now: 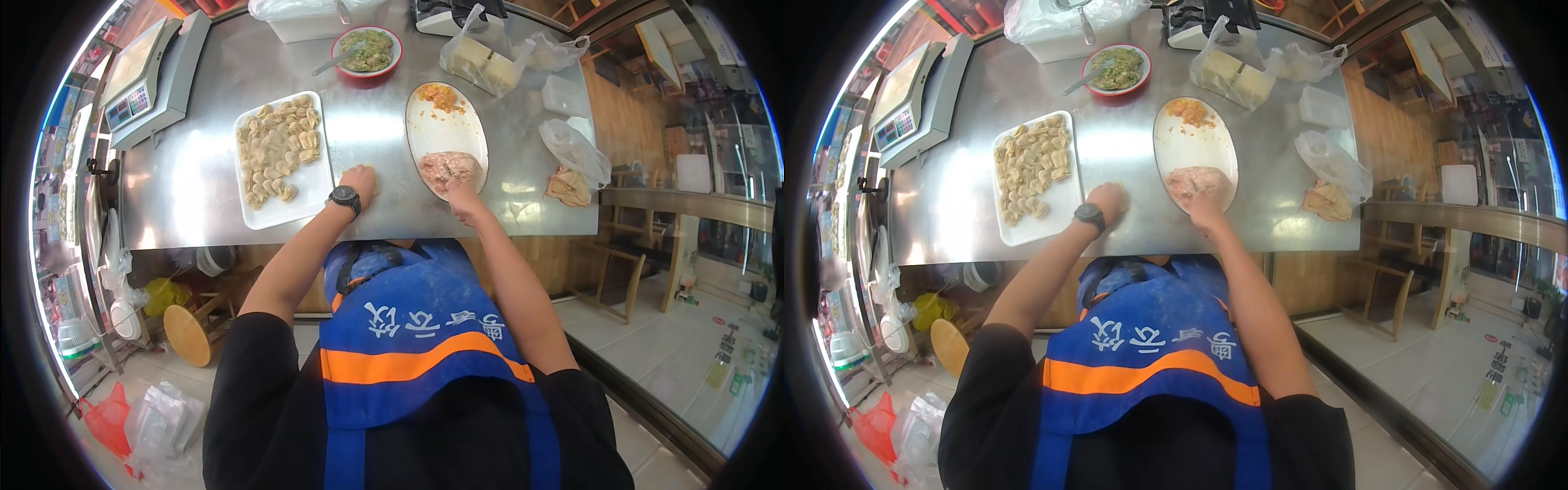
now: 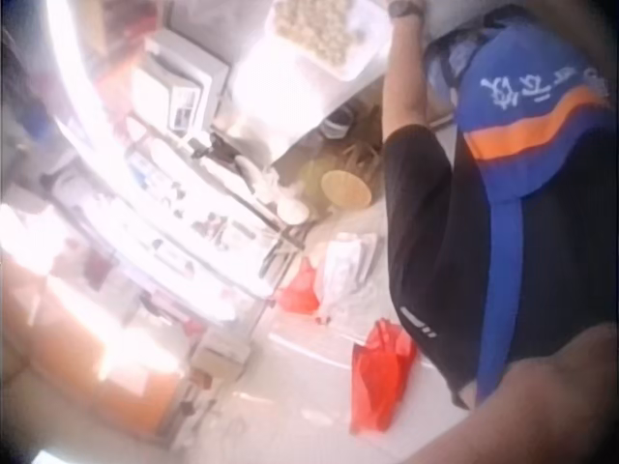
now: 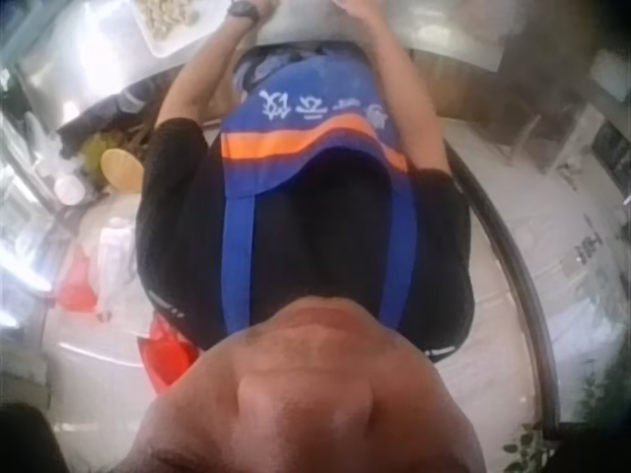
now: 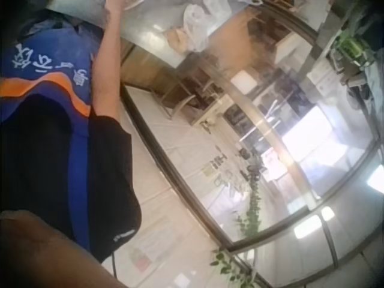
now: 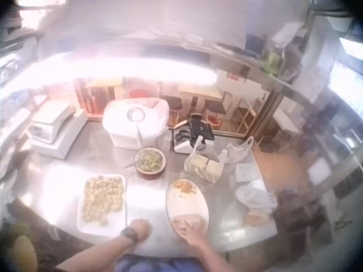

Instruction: The person scoops meat filling onto square dough wrappers, folds them into dumplings, and places them on a tray. The process is continuous and repetitive, with the person working at a stainless steel counter in a commercial kitchen setting.

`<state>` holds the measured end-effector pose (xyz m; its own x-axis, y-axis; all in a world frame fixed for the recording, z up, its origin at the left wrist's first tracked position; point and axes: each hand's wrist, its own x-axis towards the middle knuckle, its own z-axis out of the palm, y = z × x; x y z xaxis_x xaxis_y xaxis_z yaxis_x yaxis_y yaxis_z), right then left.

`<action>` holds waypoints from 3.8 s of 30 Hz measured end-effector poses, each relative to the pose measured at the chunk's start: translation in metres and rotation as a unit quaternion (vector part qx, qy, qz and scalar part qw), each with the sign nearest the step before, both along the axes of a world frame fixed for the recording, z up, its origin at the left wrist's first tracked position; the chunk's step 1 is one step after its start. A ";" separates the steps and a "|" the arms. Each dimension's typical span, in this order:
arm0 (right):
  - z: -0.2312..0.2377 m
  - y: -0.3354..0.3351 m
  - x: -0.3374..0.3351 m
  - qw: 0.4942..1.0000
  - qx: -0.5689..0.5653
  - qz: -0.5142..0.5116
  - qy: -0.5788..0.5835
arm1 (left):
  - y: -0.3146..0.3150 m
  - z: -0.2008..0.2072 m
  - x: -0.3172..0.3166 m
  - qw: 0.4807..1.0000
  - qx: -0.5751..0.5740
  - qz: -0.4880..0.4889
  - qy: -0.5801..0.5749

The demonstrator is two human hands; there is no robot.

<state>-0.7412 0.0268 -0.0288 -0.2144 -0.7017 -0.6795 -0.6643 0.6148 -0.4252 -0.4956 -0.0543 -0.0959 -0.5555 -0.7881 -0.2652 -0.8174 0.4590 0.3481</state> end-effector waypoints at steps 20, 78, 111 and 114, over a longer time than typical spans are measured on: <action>-0.004 0.013 -0.001 0.878 0.183 -0.318 -0.308 | 0.019 0.011 0.026 0.996 -0.008 0.005 0.083; -0.012 0.030 0.047 0.911 -0.200 -0.064 -0.355 | 0.060 0.075 0.003 0.886 0.283 0.185 0.316; -0.005 0.054 -0.029 0.988 -0.143 0.040 -0.049 | 0.022 0.053 -0.015 0.652 0.344 0.401 0.543; -0.016 0.035 -0.019 0.986 -0.136 0.028 0.097 | 0.044 0.044 -0.034 0.531 0.388 0.438 0.613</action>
